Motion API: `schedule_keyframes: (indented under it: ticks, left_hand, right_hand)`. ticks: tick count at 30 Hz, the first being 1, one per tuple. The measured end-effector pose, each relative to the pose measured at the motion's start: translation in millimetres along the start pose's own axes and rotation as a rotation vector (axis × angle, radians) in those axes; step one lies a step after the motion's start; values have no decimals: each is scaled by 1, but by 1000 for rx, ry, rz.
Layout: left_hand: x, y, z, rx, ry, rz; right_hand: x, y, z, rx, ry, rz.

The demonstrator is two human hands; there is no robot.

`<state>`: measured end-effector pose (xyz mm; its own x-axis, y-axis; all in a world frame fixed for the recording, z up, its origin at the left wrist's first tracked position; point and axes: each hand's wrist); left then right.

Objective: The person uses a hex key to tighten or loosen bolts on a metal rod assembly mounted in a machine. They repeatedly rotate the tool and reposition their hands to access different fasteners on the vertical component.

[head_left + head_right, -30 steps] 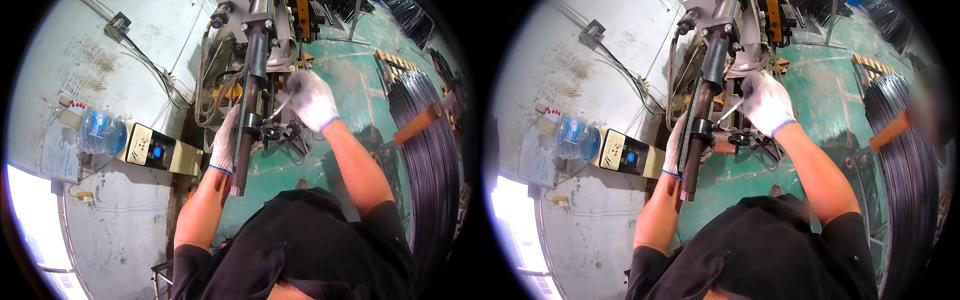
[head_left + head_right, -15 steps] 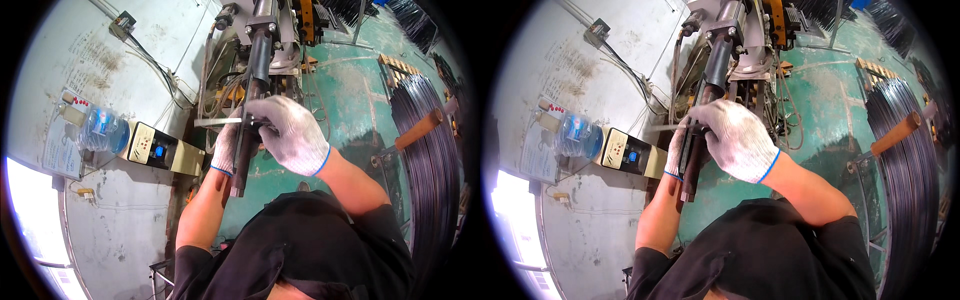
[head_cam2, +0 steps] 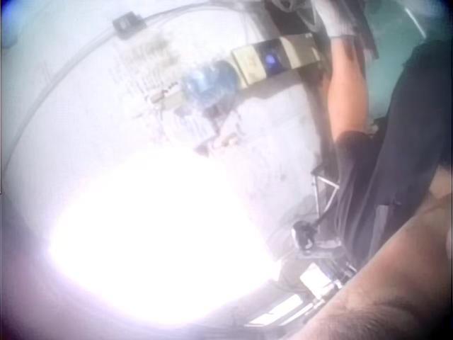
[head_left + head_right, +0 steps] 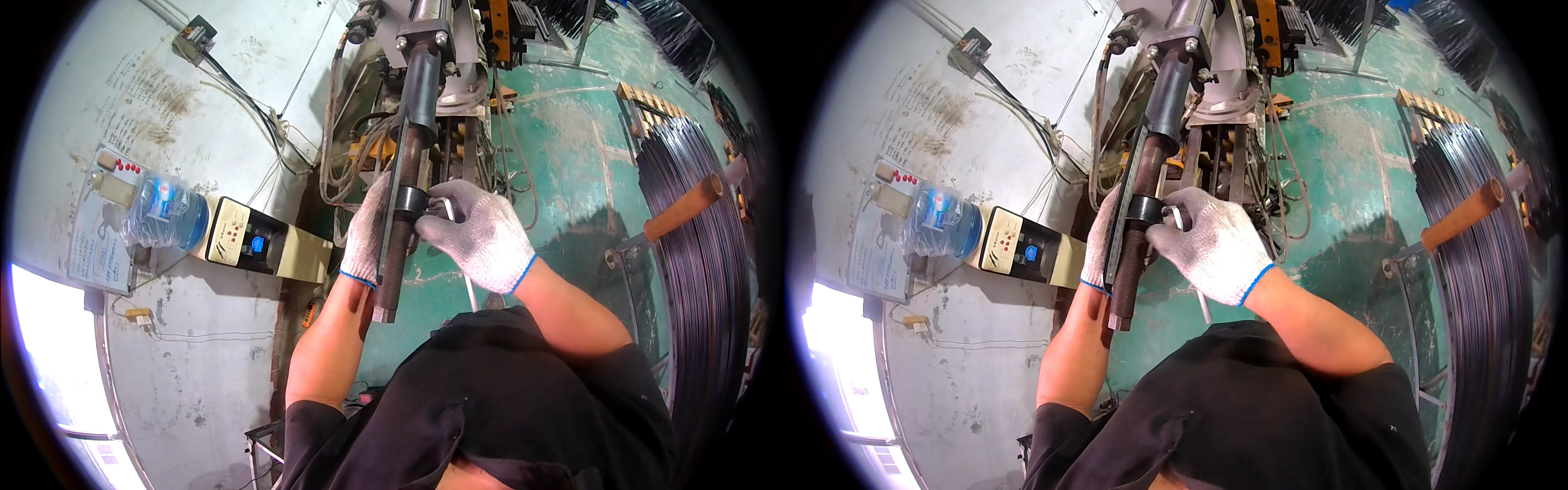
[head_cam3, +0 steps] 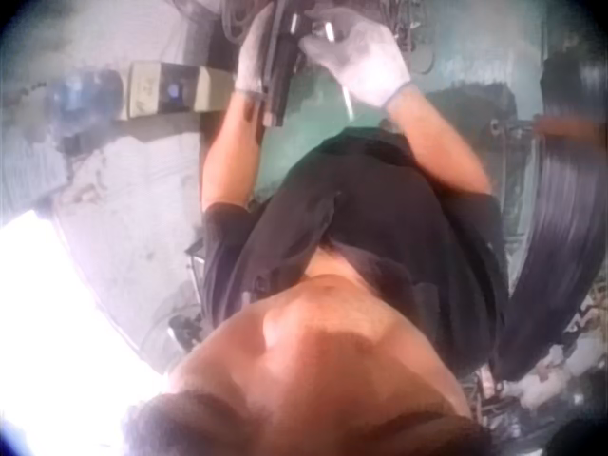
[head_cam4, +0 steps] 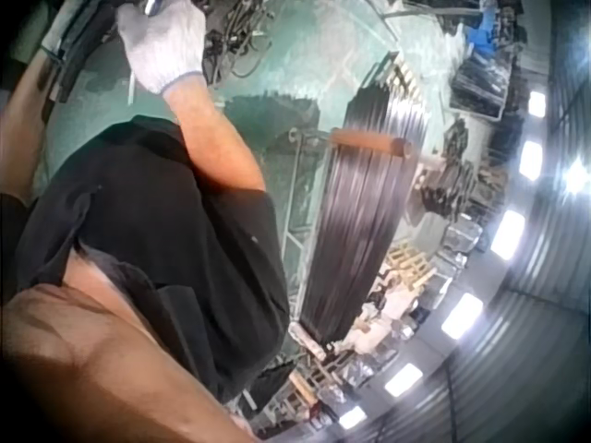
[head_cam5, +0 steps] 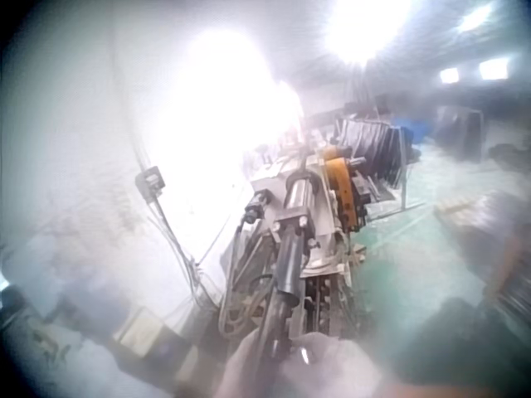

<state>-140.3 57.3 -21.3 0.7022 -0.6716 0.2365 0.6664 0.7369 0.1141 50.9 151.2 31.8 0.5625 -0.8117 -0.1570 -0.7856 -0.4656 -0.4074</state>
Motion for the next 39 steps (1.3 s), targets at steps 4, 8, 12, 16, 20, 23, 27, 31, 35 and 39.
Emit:
schedule_keyframes:
  ticks: [4, 8, 12, 16, 20, 23, 27, 31, 35, 39]
  left_hand:
    - [9, 5, 4, -217, 92, 36]
    - [-1, -4, 1, 36, -140, 3]
    - [-1, -1, -4, 121, -74, -29]
    - [16, 11, 20, -33, -79, 2]
    - [19, 16, 23, -479, 197, 3]
    - [16, 16, 27, -284, 59, -7]
    - [6, 12, 13, -310, 181, -11]
    - [17, 12, 22, -149, 92, -13]
    - [11, 10, 10, 172, -87, 17]
    - [13, 14, 18, 65, -197, 106]
  right_hand:
    - [-25, -14, 14, 127, -366, -86]
    - [-35, -17, 17, 124, -395, -82]
    - [-38, -10, 19, 175, -457, -15]
    - [-48, -5, 29, 186, -711, 33]
    - [-64, -11, 32, 153, -871, -31]
    - [-66, -15, 26, 251, -943, -66]
    - [-67, -18, 25, 317, -968, -71]
    - [-47, -12, 21, 238, -933, 303]
    - [-7, -6, 38, -2, -294, 462]
    - [-21, -2, 34, -90, 159, 202]
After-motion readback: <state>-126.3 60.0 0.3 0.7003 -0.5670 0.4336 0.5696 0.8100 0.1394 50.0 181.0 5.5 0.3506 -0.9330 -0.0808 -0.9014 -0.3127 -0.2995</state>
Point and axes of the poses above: each hand's wrist, its own x-axis away from the middle knuckle, its own y-axis out of the palm, z = x × y, and after that the axes turned 13 degrees about z, right-handed
